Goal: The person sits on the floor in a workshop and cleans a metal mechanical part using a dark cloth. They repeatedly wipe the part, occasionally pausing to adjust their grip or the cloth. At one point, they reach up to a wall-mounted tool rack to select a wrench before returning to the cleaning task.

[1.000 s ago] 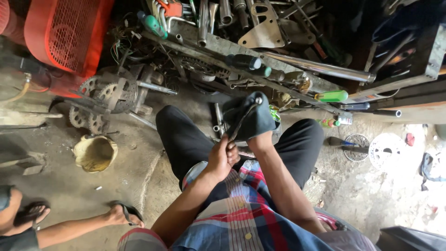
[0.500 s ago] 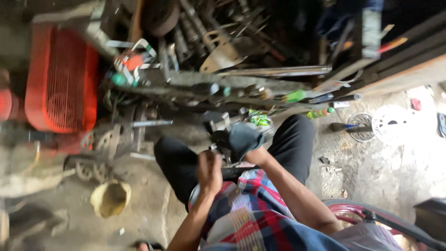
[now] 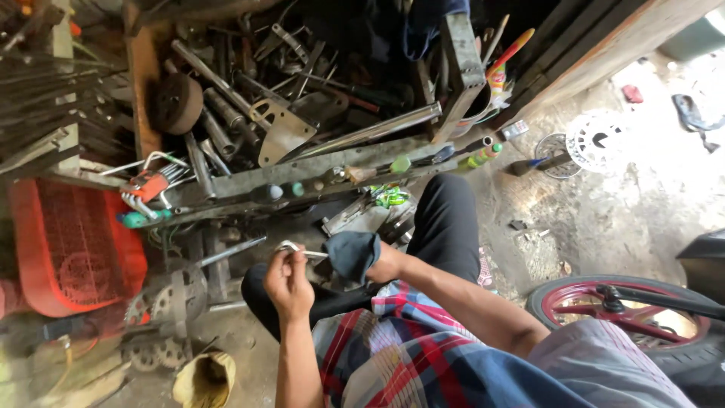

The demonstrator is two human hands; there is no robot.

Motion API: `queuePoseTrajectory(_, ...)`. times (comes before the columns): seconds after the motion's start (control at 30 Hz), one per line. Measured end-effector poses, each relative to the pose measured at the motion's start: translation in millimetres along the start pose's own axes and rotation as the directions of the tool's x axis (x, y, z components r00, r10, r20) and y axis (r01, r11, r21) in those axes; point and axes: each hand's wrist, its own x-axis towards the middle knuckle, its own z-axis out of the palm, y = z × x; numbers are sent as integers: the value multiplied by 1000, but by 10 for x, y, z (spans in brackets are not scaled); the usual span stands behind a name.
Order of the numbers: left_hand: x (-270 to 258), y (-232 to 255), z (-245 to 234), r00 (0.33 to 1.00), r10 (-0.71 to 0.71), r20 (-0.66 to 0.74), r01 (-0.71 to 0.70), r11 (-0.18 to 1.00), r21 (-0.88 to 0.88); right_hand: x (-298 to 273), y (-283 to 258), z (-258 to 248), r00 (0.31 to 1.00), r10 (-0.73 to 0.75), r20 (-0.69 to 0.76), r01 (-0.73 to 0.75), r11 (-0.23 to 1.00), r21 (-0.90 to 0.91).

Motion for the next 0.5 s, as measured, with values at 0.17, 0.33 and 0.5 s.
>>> queuePoseTrajectory(0.17,30,285,68,973,232,-9,-229,966,116,-182,305,-68,996,-82,22,84,927,-365)
queuePoseTrajectory(0.33,86,653,122,902,423,89,-432,882,186,-212,452,-105,930,366,-35,-364,930,54)
queuePoseTrajectory(0.5,58,865,144,780,565,269,-624,739,254,-427,967,-126,889,456,-38,-456,890,-4)
